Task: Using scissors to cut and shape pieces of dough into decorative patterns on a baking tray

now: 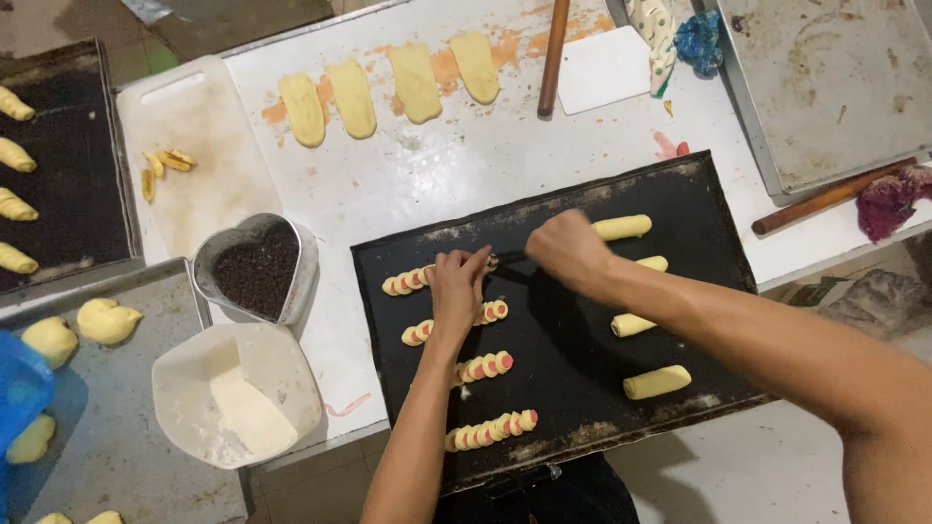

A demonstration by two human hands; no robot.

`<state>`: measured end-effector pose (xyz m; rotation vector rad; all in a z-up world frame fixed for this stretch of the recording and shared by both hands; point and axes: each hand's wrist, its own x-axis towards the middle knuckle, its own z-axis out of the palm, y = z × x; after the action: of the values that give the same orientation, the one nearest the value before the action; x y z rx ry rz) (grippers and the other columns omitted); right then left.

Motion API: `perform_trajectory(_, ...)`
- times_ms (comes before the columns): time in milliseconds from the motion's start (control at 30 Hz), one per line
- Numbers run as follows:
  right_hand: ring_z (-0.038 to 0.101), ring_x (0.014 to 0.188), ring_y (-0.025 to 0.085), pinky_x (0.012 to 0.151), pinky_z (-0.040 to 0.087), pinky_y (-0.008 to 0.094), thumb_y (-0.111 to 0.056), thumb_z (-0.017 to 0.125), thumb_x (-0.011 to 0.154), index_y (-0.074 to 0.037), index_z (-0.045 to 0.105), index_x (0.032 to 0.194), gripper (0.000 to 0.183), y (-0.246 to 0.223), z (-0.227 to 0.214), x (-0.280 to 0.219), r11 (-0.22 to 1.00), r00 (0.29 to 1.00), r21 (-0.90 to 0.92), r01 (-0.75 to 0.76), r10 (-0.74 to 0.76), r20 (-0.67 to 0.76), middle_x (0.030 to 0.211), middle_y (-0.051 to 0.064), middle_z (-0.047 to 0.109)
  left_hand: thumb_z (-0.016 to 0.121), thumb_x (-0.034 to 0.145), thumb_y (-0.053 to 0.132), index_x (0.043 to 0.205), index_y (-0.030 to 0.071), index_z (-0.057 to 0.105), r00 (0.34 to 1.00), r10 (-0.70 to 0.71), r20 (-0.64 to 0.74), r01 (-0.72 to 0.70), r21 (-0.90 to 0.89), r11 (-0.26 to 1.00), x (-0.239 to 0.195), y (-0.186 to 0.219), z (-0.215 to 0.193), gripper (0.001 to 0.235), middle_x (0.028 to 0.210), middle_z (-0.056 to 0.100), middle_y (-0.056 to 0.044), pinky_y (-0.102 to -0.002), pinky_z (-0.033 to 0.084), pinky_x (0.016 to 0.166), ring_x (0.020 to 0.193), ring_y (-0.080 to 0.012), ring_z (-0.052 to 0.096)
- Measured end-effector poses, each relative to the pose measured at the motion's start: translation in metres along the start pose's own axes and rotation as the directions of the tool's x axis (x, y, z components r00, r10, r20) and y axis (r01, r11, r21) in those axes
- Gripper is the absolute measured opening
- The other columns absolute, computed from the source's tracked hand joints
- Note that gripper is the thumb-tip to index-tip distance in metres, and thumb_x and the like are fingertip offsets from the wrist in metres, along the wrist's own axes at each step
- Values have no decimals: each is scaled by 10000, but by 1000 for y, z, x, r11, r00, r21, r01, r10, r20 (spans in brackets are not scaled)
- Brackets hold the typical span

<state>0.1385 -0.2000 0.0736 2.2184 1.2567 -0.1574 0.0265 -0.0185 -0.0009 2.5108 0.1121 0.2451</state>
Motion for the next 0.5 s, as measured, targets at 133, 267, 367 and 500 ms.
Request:
perform_trajectory(133, 706, 840, 244, 610, 535, 386, -206, 691, 869, -181, 757, 1022, 168, 38, -15, -34, 971, 976, 96, -217, 219, -10, 867, 43, 739, 650, 924, 549, 1204, 298, 661, 999, -33, 26, 33, 2, 999, -2, -16, 4, 376, 1016, 491, 91, -315, 323, 784, 898, -116, 443)
perform_trajectory(267, 721, 1031, 331, 742, 615, 467, -348, 768, 834, -140, 631, 1339, 564, 40, -41, -63, 826, 929, 436, -356, 262, 262, 1079, 148, 748, 748, 875, 511, 1085, 247, 695, 993, -88, -83, 90, 15, 996, -3, -9, -7, 341, 1022, 445, 63, -324, 325, 748, 864, -132, 450)
perform_trajectory(367, 704, 1107, 355, 809, 619, 502, -333, 760, 838, -139, 591, 1403, 621, 25, -38, -75, 696, 908, 588, -413, 267, 321, 1154, 171, 734, 720, 922, 470, 1031, 238, 713, 985, -111, -133, 121, 67, 990, -3, 0, -18, 257, 993, 425, 46, -342, 308, 742, 843, -147, 443)
perform_trajectory(500, 588, 1230, 424, 925, 566, 578, -225, 803, 806, -91, 507, 1506, 772, 16, -51, -95, 464, 880, 750, -472, 307, 363, 1266, 242, 649, 673, 978, 444, 1012, 237, 727, 975, -140, -173, 160, 106, 981, -2, 5, -23, 217, 986, 422, 32, -362, 289, 751, 855, -172, 441)
